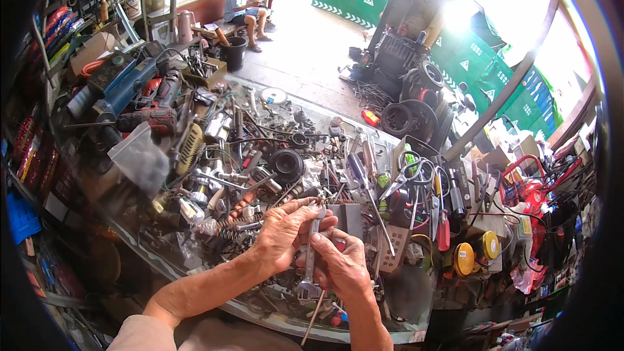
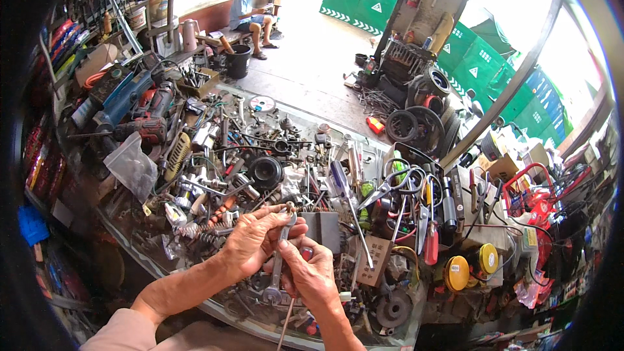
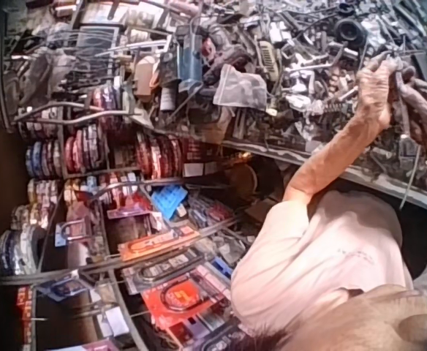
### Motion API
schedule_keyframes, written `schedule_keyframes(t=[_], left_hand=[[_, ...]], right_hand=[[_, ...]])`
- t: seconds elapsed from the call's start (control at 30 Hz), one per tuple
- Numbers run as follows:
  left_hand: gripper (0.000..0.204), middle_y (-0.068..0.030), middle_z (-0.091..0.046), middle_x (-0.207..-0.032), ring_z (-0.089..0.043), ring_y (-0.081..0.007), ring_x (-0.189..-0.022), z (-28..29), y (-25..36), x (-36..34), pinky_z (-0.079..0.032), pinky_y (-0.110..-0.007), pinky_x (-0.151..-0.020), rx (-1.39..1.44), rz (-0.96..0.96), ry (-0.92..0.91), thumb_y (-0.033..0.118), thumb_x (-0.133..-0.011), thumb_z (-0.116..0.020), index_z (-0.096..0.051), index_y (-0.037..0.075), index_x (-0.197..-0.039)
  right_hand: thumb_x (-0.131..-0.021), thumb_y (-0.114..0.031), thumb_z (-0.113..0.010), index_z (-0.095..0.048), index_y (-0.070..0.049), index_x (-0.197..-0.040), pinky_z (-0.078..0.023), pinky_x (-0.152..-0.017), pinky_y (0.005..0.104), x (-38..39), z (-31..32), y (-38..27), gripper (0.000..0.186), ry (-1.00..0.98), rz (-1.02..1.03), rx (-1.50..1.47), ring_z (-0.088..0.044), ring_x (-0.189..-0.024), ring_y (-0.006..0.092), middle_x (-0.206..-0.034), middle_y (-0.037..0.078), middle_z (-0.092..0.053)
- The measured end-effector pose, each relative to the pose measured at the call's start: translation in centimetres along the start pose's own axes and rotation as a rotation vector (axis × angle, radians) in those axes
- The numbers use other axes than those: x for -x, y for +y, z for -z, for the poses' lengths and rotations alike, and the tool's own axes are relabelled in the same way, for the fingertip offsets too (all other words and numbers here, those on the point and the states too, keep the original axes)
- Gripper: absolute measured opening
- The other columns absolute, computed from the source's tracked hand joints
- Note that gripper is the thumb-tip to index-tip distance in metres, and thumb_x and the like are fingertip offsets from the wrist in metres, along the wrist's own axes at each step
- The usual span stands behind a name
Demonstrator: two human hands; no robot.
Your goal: The person uses a screwdriver to manipulate a small metal component held in their left hand. They repeatedly insert the tool into the object, twist it, and inspect the result. The person also briefly handles a socket wrench and a small yellow container before returning to the screwdriver work.
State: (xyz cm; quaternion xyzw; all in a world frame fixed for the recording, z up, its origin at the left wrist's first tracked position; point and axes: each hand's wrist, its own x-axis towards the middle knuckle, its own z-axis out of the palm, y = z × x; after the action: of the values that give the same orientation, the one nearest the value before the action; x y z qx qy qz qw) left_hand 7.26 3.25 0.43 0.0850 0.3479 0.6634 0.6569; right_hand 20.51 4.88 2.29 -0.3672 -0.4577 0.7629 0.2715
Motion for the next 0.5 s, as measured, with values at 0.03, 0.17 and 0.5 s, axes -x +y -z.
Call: schedule_keyframes(t=[0.03,0.17,0.5], left_hand=[[0.015,-0.0129,-0.064,-0.089,-0.065,-0.0232,-0.086,0.2,0.0,-0.1,-0.056,-0.035,-0.073,0.008,0.006,-0.012,0.005,-0.085,-0.057,-0.056,0.002,-0.100],[0.018,-0.0121,-0.065,-0.088,-0.065,-0.0235,-0.085,0.4,0.4,-0.1,-0.056,-0.037,-0.073,0.001,0.041,-0.044,0.004,-0.084,-0.058,-0.056,0.001,-0.102],[0.025,-0.0177,-0.064,-0.092,-0.066,-0.0247,-0.080,0.5,1.1,0.0,-0.057,-0.034,-0.072,-0.112,0.040,-0.010,0.004,-0.085,-0.059,-0.054,-0.002,-0.108]], right_hand=[[-0.089,-0.019,-0.056,-0.057,0.002,-0.097,-0.032,-0.029,0.0182,0.0,0.0,0.1,0.022,0.000,-0.003,-0.002,-0.045,-0.033,0.0061,-0.065,0.014,-0.064],[-0.090,-0.019,-0.055,-0.057,0.003,-0.095,-0.031,-0.029,0.0177,0.0,0.0,0.1,0.023,-0.011,-0.001,0.019,-0.045,-0.033,0.0059,-0.067,0.015,-0.064],[-0.090,-0.020,-0.055,-0.058,0.004,-0.094,-0.033,-0.030,0.0172,0.0,-0.2,0.6,0.025,-0.032,-0.027,0.026,-0.046,-0.035,0.0058,-0.072,0.016,-0.065]])
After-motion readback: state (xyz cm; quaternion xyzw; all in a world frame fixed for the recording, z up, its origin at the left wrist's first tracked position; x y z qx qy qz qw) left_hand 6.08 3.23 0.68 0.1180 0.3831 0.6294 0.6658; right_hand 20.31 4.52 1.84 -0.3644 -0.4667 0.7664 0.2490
